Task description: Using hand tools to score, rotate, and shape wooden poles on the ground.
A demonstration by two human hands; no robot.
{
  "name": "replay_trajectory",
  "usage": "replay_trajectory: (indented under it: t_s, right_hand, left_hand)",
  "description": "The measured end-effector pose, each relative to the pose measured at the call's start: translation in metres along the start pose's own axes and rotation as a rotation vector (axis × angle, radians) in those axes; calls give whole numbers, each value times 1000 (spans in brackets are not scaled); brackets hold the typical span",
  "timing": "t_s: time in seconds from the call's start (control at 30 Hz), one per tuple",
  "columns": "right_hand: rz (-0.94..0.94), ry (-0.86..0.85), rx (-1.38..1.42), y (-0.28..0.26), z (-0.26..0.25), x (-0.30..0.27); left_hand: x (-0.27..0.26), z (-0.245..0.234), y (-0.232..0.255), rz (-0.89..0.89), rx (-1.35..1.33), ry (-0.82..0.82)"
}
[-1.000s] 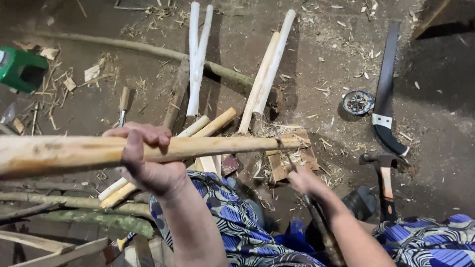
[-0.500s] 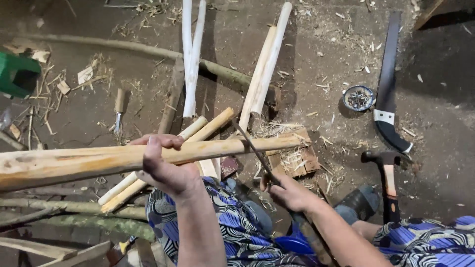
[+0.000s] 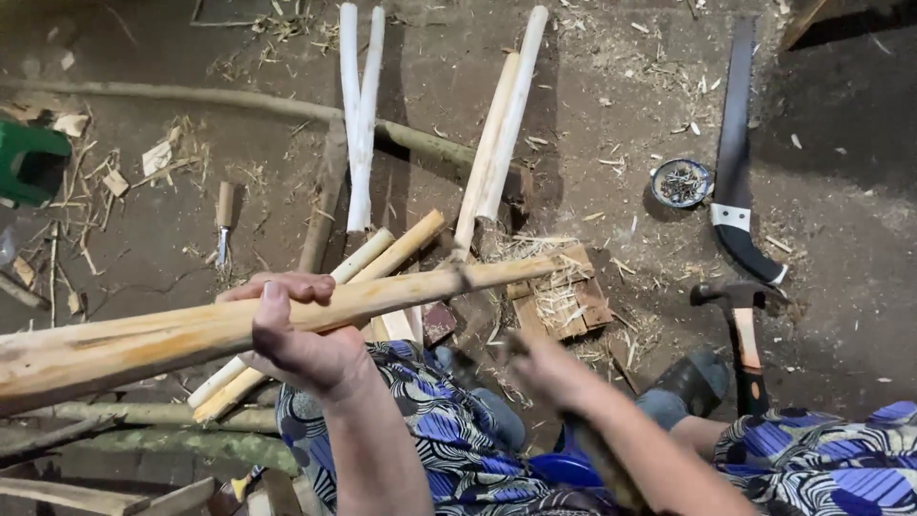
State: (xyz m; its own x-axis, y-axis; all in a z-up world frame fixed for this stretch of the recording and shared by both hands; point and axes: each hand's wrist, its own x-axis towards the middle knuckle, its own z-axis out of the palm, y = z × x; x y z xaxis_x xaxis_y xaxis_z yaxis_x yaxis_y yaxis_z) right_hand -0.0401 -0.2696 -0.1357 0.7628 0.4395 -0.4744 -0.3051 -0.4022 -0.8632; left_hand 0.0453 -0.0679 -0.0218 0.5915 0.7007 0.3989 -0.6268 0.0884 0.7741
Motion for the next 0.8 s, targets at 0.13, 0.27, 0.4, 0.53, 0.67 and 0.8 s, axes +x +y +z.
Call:
replay_trajectory:
  t_s: [0.13, 0.27, 0.4, 0.53, 0.67, 0.8]
  right_hand:
    - [212, 103, -108, 110, -3, 56]
    - [16, -17, 53, 1, -6, 4]
    - [-68, -109, 52, -30, 4, -16]
    - [469, -153, 59, -21, -17, 20]
    - [20, -21, 246, 0, -14, 22]
    - [54, -50, 449, -41, -23, 6]
  left_hand:
    - [4, -5, -2, -8, -11, 1]
    - [2, -4, -1, -25, 0, -16]
    - [0, 0, 3, -24, 6, -32]
    - [2, -6, 4, -9, 16, -1]
    - [1, -3, 6, -45, 16, -34]
    - [-7, 1, 11, -70, 3, -76]
